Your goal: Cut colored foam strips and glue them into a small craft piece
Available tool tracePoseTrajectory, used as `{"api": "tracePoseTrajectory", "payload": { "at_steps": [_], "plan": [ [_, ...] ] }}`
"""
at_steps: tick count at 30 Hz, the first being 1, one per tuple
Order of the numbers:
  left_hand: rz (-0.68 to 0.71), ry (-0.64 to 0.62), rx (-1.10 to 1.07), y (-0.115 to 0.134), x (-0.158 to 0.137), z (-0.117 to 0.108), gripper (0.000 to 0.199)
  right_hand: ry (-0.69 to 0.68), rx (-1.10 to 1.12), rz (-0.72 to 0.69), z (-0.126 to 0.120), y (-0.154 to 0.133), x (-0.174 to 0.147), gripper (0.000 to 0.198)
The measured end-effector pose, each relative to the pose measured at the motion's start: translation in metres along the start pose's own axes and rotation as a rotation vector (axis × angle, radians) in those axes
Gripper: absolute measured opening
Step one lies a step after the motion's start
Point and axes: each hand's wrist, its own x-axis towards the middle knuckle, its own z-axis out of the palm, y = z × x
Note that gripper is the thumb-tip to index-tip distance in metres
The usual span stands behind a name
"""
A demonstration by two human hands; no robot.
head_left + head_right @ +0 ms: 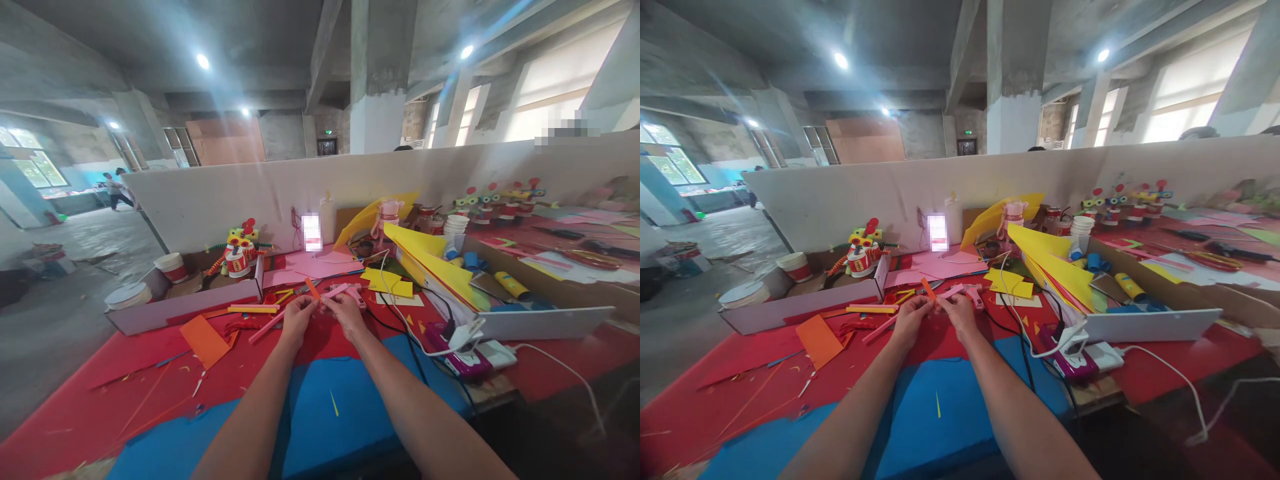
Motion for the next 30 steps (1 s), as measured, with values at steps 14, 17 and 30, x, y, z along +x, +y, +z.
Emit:
{"api": "tracePoseTrajectory", "payload": {
  "at_steps": [14, 17, 30],
  "plan": [
    [-0.019, 0.043, -0.09, -0.0038, 0.0046, -0.0031, 0.03, -0.075, 0.044, -0.005, 0.0007, -0.0051, -0.002, 0.026],
    [-0.075, 0.009, -0.152, -0.0034, 0.0047, -0.0028, 0.03, -0.112, 0.183, 0.084, 0.0002, -0.0039, -0.0032, 0.033],
    [-0.124, 0.034, -0.168, 0.0021, 0.0023, 0.0012, 0.028, -0.115, 0.143, 0.091, -0.0001, -0.0064, -0.0065, 0.046]
  ]
}}
